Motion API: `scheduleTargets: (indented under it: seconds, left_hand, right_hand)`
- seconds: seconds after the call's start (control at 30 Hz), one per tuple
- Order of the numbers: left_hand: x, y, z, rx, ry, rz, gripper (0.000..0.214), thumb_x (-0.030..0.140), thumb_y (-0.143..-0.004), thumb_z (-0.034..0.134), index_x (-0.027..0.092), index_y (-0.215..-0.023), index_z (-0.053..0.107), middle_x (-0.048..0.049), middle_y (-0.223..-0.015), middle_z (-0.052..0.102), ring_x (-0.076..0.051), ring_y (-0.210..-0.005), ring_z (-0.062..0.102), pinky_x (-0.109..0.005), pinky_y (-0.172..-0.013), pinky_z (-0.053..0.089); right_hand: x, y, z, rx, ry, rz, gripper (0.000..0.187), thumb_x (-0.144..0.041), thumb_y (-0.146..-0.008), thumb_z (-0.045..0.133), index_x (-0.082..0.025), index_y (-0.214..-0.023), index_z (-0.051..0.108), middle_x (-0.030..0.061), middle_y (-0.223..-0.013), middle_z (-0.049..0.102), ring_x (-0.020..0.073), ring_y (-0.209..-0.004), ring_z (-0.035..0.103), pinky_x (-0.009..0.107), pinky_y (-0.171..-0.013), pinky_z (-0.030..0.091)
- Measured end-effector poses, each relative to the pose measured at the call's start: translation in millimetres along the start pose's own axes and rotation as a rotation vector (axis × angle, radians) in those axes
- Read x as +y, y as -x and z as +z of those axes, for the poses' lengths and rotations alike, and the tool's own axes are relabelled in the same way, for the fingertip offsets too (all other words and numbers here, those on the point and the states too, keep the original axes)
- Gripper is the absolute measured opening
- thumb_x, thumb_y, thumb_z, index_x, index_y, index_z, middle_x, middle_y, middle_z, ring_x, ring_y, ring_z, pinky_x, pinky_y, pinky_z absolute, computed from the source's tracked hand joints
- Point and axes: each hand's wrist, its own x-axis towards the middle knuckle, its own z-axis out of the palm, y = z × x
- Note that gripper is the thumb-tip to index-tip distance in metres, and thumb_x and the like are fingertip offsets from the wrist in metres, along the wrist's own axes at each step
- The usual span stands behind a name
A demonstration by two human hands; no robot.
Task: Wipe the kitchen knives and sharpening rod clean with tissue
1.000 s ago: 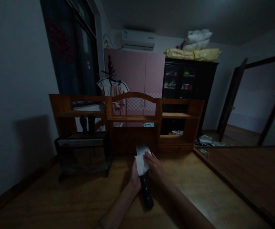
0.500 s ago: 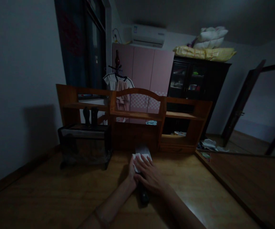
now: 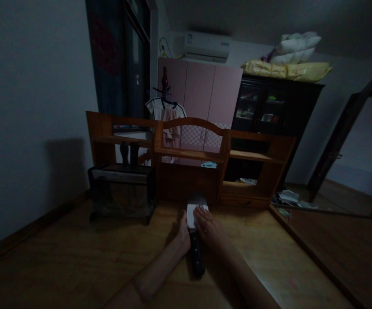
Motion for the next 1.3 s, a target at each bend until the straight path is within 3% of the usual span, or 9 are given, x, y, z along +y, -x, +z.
scheduleTargets:
  seconds: [0.13,0.33,0.5,0.63,0.83,0.97,1.07,1.17,1.3]
  left_hand:
    - [1,-3,-2.7,0.037,-0.069,0.039,0.044,0.047,-0.086,0.046,0.008,-0.093,0.067,-0.0120,-0.085,0.070,-0.022,-0.078,0.067,-0.030,-0.075,0.051]
    - [-2,-17,-14.3,0.011,-0.281,0.299,0.033,0.041,-0.075,0.065,0.010,-0.086,0.066,-0.0089,-0.080,0.069,-0.019,-0.068,0.063,-0.028,-0.066,0.048]
    - [-1,-22,-14.9,-0.013,-0.545,0.573,0.016,0.029,-0.073,0.068,0.015,-0.074,0.062,-0.0014,-0.073,0.063,-0.013,-0.067,0.055,-0.019,-0.063,0.041]
    - [-2,-15,-10.0,-0.011,-0.599,0.564,0.010,0.020,-0.074,0.064,0.015,-0.067,0.059,0.0003,-0.066,0.058,-0.012,-0.062,0.051,-0.018,-0.059,0.038]
    - [-4,-10,-7.0,-0.057,-0.692,0.529,0.013,0.017,-0.071,0.067,0.013,-0.062,0.059,0.0020,-0.057,0.052,-0.010,-0.054,0.043,-0.018,-0.050,0.030]
    - [-4,-11,-5.8,-0.105,-0.798,0.565,0.015,0.025,-0.072,0.067,0.012,-0.065,0.061,0.0002,-0.060,0.054,-0.011,-0.057,0.046,-0.018,-0.051,0.032]
    - [-4,-12,-4.4,-0.165,-0.852,0.634,0.015,0.027,-0.076,0.062,0.013,-0.072,0.062,-0.0023,-0.069,0.060,-0.013,-0.065,0.053,-0.019,-0.058,0.038]
    - [-7,-13,-5.4,-0.224,-0.925,0.668,0.018,0.030,-0.080,0.056,0.013,-0.078,0.062,-0.0040,-0.075,0.063,-0.015,-0.071,0.057,-0.021,-0.063,0.042]
    - [-11,-15,-10.2,-0.222,-1.058,0.656,0.028,0.037,-0.082,0.051,0.011,-0.082,0.061,-0.0052,-0.073,0.064,-0.016,-0.068,0.058,-0.023,-0.060,0.042]
  right_hand:
    - [17,0,-7,0.098,-0.016,0.110,0.038,-0.025,-0.087,0.049,-0.026,-0.124,0.056,0.0029,-0.139,0.045,0.0227,-0.134,0.031,0.047,-0.114,0.016]
    - [18,-1,-17,0.215,-0.082,0.156,0.040,-0.022,-0.087,0.044,-0.028,-0.126,0.054,-0.0009,-0.141,0.042,0.0207,-0.136,0.028,0.045,-0.115,0.015]
    - [-2,-3,-9,0.086,-0.087,0.044,0.043,-0.021,-0.086,0.048,-0.030,-0.128,0.052,-0.0032,-0.141,0.042,0.0198,-0.135,0.029,0.044,-0.115,0.015]
    - [8,-3,-6,0.062,-0.092,0.076,0.042,-0.019,-0.085,0.049,-0.028,-0.126,0.054,-0.0001,-0.138,0.046,0.0217,-0.133,0.033,0.045,-0.114,0.017]
    - [38,2,-31,0.258,-0.190,0.273,0.028,-0.019,-0.083,0.053,-0.027,-0.107,0.065,0.0048,-0.127,0.057,0.0279,-0.127,0.041,0.050,-0.110,0.019]
    - [18,-1,-37,0.417,-0.266,0.144,0.041,-0.020,-0.080,0.057,-0.025,-0.121,0.057,0.0017,-0.138,0.046,0.0230,-0.135,0.030,0.045,-0.114,0.013]
    - [4,-6,-27,0.275,-0.108,0.027,0.048,-0.017,-0.084,0.049,-0.028,-0.130,0.049,-0.0021,-0.144,0.037,0.0189,-0.136,0.027,0.041,-0.115,0.017]
    - [10,-8,-16,0.071,0.120,-0.039,0.054,-0.010,-0.085,0.040,-0.028,-0.136,0.041,-0.0015,-0.147,0.031,0.0171,-0.137,0.023,0.042,-0.114,0.022]
    - [38,-4,-17,0.069,0.280,0.028,0.059,-0.005,-0.084,0.034,-0.025,-0.140,0.035,0.0020,-0.148,0.028,0.0170,-0.138,0.021,0.042,-0.112,0.025]
